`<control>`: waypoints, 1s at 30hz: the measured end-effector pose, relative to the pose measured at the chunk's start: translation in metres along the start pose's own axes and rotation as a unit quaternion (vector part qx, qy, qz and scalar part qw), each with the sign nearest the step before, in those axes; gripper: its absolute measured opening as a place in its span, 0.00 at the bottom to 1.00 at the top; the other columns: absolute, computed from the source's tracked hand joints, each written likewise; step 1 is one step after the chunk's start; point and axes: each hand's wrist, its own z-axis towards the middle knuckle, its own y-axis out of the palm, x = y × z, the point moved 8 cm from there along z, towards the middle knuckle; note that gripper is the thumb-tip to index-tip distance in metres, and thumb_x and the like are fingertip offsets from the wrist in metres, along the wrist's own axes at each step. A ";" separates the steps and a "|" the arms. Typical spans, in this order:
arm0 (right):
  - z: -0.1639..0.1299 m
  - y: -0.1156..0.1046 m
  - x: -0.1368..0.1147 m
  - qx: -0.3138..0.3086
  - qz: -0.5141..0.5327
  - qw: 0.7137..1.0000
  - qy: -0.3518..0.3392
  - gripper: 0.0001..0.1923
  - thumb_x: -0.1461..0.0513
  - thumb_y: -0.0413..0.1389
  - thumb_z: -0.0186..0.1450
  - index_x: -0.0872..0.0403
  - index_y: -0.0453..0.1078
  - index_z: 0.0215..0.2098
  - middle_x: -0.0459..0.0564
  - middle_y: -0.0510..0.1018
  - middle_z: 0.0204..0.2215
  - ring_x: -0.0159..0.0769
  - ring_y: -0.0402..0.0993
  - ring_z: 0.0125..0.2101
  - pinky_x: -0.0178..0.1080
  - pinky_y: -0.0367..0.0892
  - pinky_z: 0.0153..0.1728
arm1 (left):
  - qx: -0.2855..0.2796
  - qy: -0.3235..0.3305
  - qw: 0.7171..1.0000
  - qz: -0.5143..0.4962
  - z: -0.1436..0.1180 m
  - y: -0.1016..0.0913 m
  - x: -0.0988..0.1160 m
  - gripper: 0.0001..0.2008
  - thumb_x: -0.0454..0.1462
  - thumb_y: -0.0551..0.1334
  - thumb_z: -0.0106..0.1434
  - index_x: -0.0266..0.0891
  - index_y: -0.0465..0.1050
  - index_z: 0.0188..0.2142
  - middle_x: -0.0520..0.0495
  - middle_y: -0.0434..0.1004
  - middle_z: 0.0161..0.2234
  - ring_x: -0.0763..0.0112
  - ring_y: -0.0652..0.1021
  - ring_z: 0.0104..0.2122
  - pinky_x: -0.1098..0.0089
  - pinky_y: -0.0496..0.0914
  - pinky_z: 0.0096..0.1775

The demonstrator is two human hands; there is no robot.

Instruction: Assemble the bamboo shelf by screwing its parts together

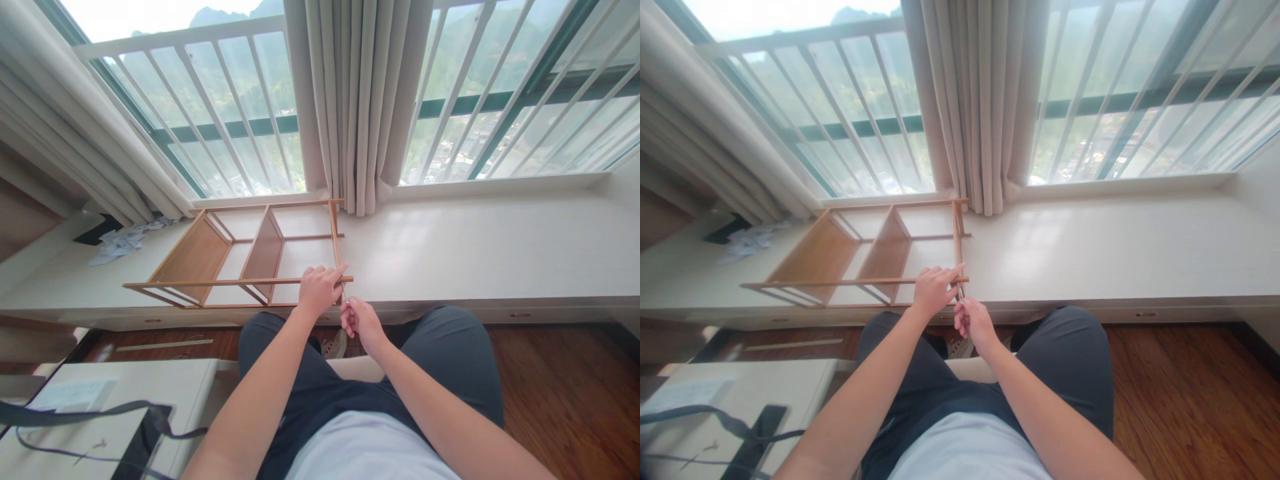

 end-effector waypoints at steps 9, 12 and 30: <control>0.001 0.002 0.000 -0.010 0.021 1.000 0.004 0.19 0.46 0.56 0.63 0.53 0.67 0.31 0.43 0.72 0.15 0.27 0.59 0.11 0.30 0.52 0.11 | -0.001 0.003 1.000 0.003 0.000 0.000 0.000 0.26 0.41 0.62 0.66 0.51 0.67 0.64 0.49 0.84 0.39 0.59 0.77 0.39 0.59 0.62 0.43; -0.002 0.009 0.001 -0.031 0.098 0.993 0.056 0.16 0.49 0.57 0.63 0.54 0.67 0.31 0.43 0.71 0.14 0.26 0.57 0.11 0.30 0.48 0.12 | -0.001 0.003 1.000 0.003 0.000 0.001 -0.001 0.26 0.41 0.62 0.67 0.52 0.67 0.64 0.49 0.84 0.39 0.59 0.76 0.40 0.58 0.62 0.44; -0.002 0.011 -0.002 -0.011 0.094 0.992 0.081 0.20 0.46 0.62 0.59 0.53 0.65 0.30 0.41 0.70 0.15 0.23 0.55 0.12 0.28 0.43 0.14 | -0.006 0.000 1.000 -0.004 0.000 -0.003 0.000 0.25 0.49 0.61 0.69 0.51 0.67 0.64 0.47 0.84 0.40 0.60 0.77 0.40 0.60 0.63 0.44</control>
